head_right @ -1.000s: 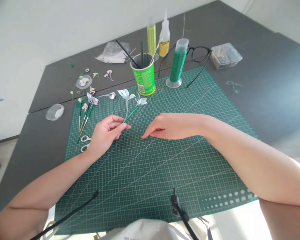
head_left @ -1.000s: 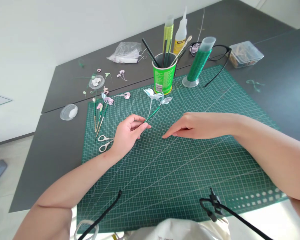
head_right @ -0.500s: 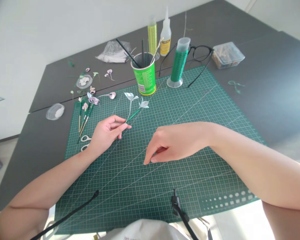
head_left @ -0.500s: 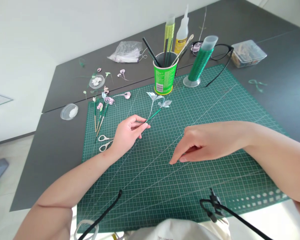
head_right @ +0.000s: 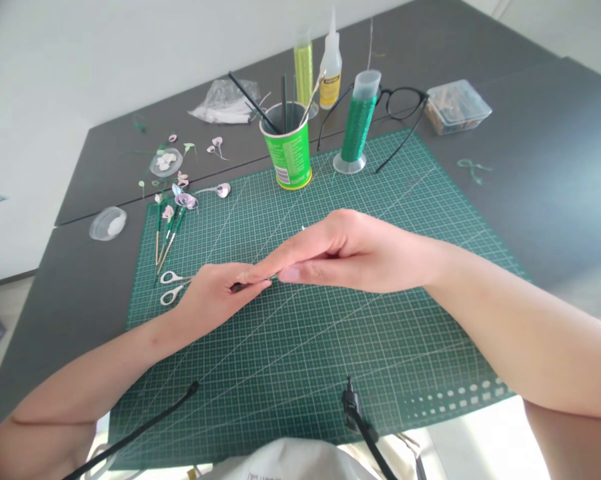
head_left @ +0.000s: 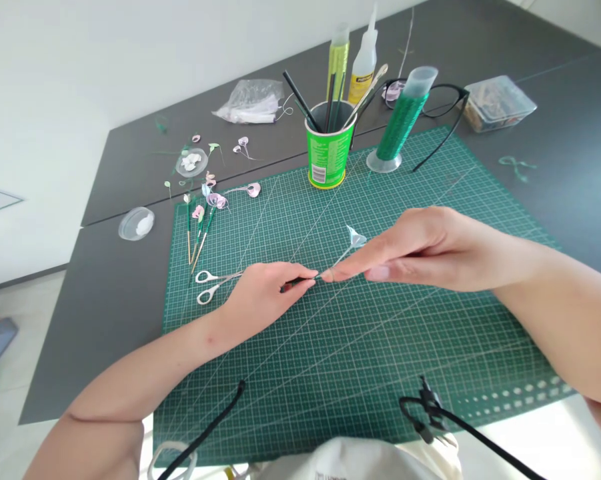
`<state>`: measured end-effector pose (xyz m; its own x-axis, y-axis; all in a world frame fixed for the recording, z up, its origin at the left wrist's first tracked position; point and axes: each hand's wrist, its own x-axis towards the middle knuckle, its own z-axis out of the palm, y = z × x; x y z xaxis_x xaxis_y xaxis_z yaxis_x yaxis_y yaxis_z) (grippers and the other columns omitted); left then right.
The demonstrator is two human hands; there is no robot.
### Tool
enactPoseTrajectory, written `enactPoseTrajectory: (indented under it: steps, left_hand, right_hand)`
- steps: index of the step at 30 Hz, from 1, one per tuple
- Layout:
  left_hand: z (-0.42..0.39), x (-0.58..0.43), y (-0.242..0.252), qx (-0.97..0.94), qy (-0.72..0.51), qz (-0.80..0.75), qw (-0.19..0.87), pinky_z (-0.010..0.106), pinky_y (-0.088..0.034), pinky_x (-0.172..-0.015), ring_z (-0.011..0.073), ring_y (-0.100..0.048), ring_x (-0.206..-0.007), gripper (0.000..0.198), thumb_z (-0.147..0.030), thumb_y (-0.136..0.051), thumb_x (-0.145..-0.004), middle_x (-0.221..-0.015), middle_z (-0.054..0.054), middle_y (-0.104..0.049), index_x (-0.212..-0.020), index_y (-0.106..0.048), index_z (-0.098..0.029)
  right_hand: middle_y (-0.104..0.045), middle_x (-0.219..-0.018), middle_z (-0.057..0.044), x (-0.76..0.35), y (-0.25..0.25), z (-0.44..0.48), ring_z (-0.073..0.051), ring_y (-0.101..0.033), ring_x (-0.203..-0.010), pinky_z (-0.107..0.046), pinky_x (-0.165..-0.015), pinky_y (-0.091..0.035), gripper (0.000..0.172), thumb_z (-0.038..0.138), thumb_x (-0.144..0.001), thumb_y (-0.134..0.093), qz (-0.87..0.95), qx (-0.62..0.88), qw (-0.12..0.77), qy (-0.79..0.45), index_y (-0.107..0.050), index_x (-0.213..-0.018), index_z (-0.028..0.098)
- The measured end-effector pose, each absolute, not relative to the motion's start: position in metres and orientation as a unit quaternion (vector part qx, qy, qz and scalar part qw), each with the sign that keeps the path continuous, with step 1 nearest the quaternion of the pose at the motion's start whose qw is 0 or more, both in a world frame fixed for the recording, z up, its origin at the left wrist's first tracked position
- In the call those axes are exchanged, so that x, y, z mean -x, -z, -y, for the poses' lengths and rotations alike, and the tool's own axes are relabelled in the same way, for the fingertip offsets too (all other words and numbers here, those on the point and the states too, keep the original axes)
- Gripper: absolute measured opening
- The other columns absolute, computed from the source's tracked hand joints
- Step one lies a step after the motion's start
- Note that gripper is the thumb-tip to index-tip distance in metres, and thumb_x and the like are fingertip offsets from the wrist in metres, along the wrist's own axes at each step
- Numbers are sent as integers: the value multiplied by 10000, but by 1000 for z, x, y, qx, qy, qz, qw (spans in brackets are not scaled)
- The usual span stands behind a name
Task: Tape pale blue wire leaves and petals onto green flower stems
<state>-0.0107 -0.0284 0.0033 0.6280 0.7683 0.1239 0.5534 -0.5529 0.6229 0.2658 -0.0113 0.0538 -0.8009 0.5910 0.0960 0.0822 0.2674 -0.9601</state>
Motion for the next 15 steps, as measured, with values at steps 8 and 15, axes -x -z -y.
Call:
enactPoseTrajectory:
  steps: [8, 15]
  left_hand:
    - [37, 5, -12, -868, -172, -329, 330, 224, -592, -611, 115, -744, -615, 103, -197, -748, -964, -880, -26, -845, -1028, -823, -226]
    - [42, 8, -13, -890, -174, -250, 339, 221, -641, -690, 127, -802, -733, 136, -205, -710, -1003, -930, -12, -850, -1104, -799, -218]
  right_hand:
    - [-807, -1217, -70, -264, -50, 9, -178, -765, -863, -251, -625, -571, 332, 384, -1050, -596, 782, 284, 287, -475, -784, -1307, 292]
    - [-786, -841, -6, -263, -42, 1, -124, -608, -591, -266, -524, -452, 359, 370, -1044, -560, 792, 353, 274, -417, -776, -1320, 292]
